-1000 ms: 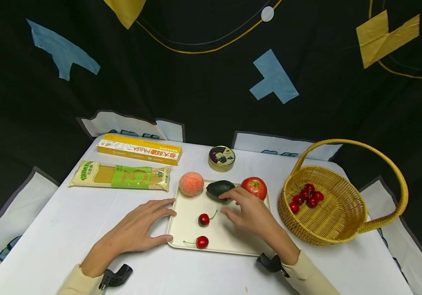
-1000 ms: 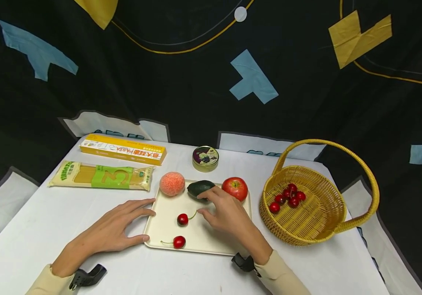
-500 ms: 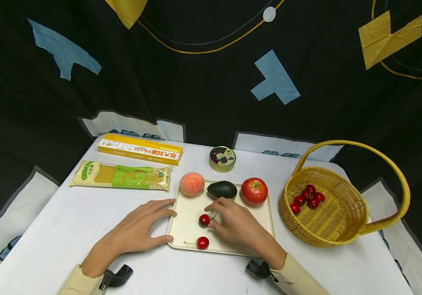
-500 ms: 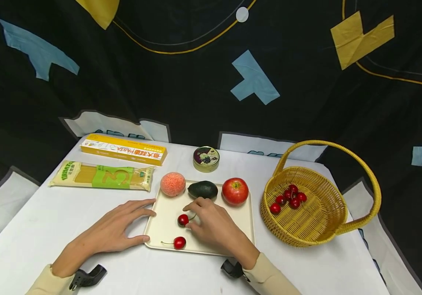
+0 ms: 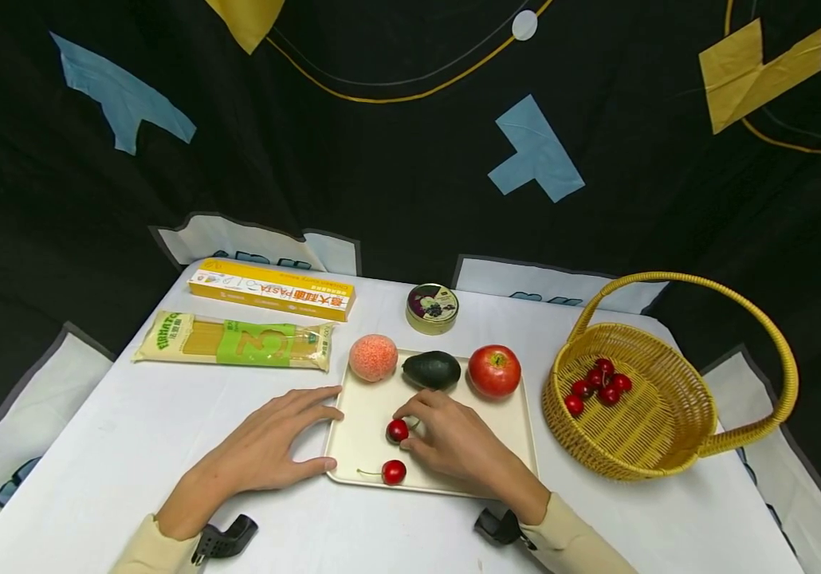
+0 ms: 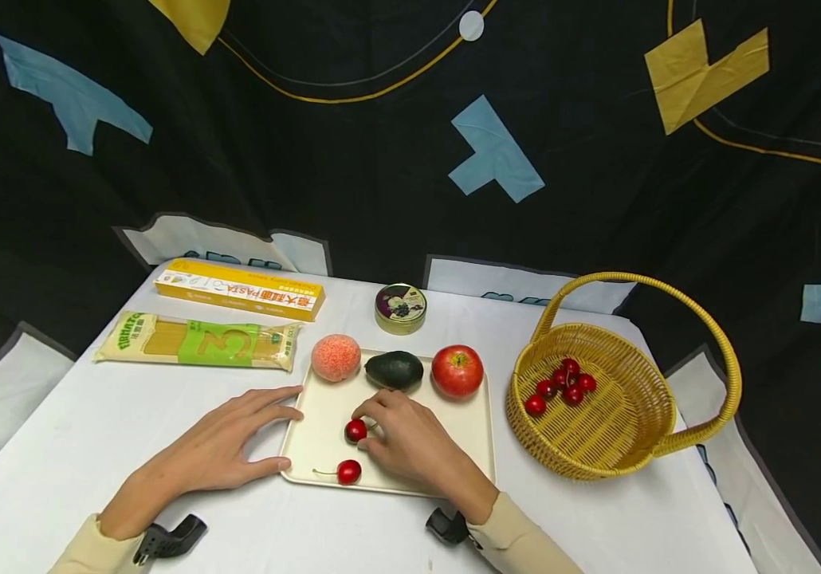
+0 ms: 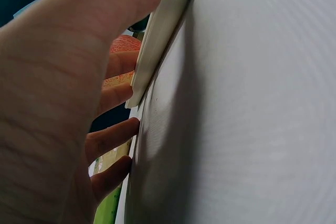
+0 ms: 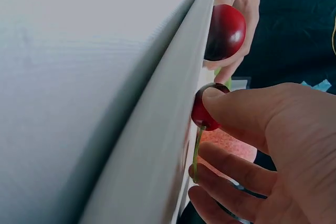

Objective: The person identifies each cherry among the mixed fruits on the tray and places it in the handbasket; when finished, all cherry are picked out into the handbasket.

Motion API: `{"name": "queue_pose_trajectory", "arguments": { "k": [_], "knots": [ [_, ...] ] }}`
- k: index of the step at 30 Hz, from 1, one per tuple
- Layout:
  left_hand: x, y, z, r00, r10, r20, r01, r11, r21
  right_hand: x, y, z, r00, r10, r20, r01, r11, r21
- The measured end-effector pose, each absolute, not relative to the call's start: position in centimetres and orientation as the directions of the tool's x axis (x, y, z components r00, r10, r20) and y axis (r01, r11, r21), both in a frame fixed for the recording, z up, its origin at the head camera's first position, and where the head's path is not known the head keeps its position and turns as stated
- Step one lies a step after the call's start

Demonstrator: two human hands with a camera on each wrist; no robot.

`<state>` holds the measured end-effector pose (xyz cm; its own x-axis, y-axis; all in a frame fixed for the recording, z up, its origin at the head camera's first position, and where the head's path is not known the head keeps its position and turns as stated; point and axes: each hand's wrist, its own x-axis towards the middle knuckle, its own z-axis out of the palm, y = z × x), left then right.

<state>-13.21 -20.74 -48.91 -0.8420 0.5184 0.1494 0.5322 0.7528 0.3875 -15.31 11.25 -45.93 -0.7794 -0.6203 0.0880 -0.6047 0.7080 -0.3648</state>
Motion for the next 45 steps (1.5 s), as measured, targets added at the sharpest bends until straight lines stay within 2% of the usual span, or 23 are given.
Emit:
{"name": "queue_pose_trajectory", "arguments": {
  "k": [19, 37, 45],
  "knots": [
    [-13.1, -20.6, -48.9, -0.846, 0.515, 0.135, 0.524, 0.759, 0.387, -15.1, 12.4, -46.0, -0.795, -0.585, 0.162, -0.601, 0.72, -0.346],
    [-13.3, -20.8, -49.1, -0.842, 0.519, 0.148, 0.533, 0.755, 0.381, -14.5, 16.7, -44.8, -0.833, -0.498, 0.242, -0.554, 0.76, -0.34],
    [-13.3, -20.8, -49.1, -0.842, 0.52, 0.146, 0.533, 0.755, 0.382, -14.1, 19.1, -44.3, -0.813, -0.478, 0.332, -0.573, 0.759, -0.31]
  ]
}}
